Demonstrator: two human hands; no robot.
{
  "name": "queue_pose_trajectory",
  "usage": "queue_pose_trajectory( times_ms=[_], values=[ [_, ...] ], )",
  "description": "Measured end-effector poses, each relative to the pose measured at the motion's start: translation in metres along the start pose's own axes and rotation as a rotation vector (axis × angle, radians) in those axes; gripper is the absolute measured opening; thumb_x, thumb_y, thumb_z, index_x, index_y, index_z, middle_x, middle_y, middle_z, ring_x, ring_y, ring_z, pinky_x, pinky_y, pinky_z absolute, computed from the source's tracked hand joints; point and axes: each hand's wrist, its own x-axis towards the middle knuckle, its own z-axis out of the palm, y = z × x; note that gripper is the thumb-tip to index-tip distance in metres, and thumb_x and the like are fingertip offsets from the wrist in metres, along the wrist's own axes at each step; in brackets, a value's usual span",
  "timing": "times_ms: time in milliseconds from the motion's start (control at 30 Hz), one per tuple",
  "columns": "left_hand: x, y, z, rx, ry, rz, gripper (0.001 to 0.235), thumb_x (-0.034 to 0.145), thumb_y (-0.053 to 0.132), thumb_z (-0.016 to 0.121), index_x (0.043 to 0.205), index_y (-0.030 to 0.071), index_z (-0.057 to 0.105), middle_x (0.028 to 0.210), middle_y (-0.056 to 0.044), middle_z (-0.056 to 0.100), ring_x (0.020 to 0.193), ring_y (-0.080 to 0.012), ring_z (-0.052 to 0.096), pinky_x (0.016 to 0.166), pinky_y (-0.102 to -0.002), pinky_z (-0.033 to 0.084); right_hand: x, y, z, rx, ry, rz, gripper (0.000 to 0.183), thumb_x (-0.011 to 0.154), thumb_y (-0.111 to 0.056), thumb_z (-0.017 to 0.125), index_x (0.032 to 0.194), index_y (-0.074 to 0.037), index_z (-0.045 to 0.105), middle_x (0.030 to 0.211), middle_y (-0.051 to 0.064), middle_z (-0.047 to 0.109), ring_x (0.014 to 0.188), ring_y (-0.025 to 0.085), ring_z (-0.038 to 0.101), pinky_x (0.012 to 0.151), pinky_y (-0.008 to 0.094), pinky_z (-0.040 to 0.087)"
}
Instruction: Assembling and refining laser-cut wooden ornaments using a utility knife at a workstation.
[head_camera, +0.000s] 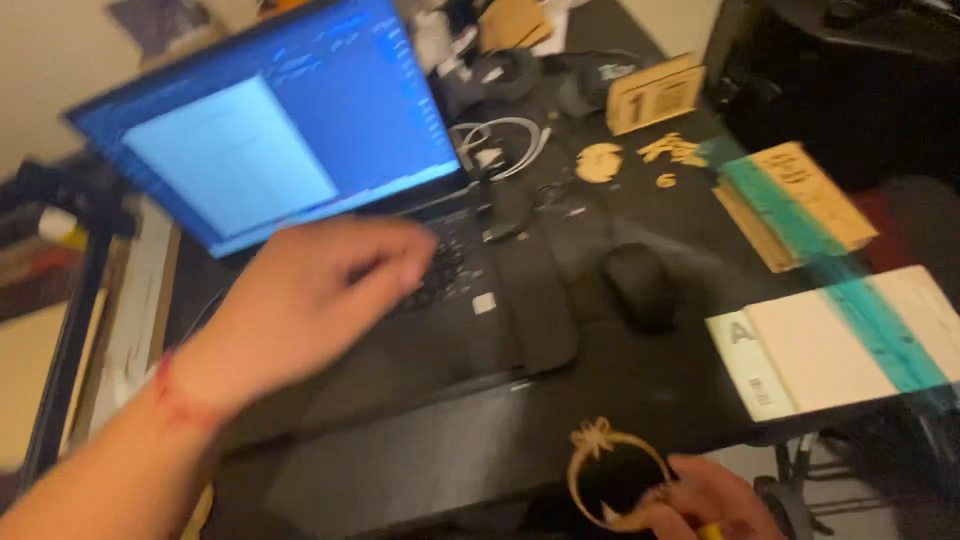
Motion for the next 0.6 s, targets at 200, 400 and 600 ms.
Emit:
queue_pose_trajectory(
  times_ms=[200,400,600],
  values=[
    [-0.157,-0.012,0.033,-0.338,0.025,-0.4,0.022,0.081,0.036,0.064,0.088,0.025,0.082,0.065,0.009,0.075,0.058,-0.0009,0.061,0.057,-0.025,0.05,0.065,0.064,0.199,-1.037,0.413,-0.071,0.06,0.08,-0.002,0.066,0.139,-0.006,0.06,0.048,0.007,0.056,0.042,0.013,0.047,0.046,0.025,0.037],
    [-0.227,-0.016,0.022,-0.755,0.38,-0.55,0.013,0.08,0.017,0.076,0.088,0.011,0.083,0.067,0.006,0.073,0.058,0.0006,0.056,0.054,-0.018,0.047,0.086,0.153,0.328,-0.821,0.47,-0.27,0.049,0.076,0.005,0.068,0.125,0.0,0.066,0.058,0.011,0.052,0.043,0.017,0.04,0.04,0.032,0.034],
    [-0.26,-0.03,0.006,-0.796,0.443,-0.618,0.01,0.082,0.018,0.08,0.074,0.013,0.078,0.053,0.007,0.056,0.051,-0.0044,0.045,0.051,-0.023,0.038,0.081,0.178,0.365,-1.042,0.399,-0.237,0.045,0.074,-0.007,0.07,0.119,-0.004,0.067,0.043,0.006,0.05,0.039,0.013,0.043,0.041,0.028,0.04]
  ],
)
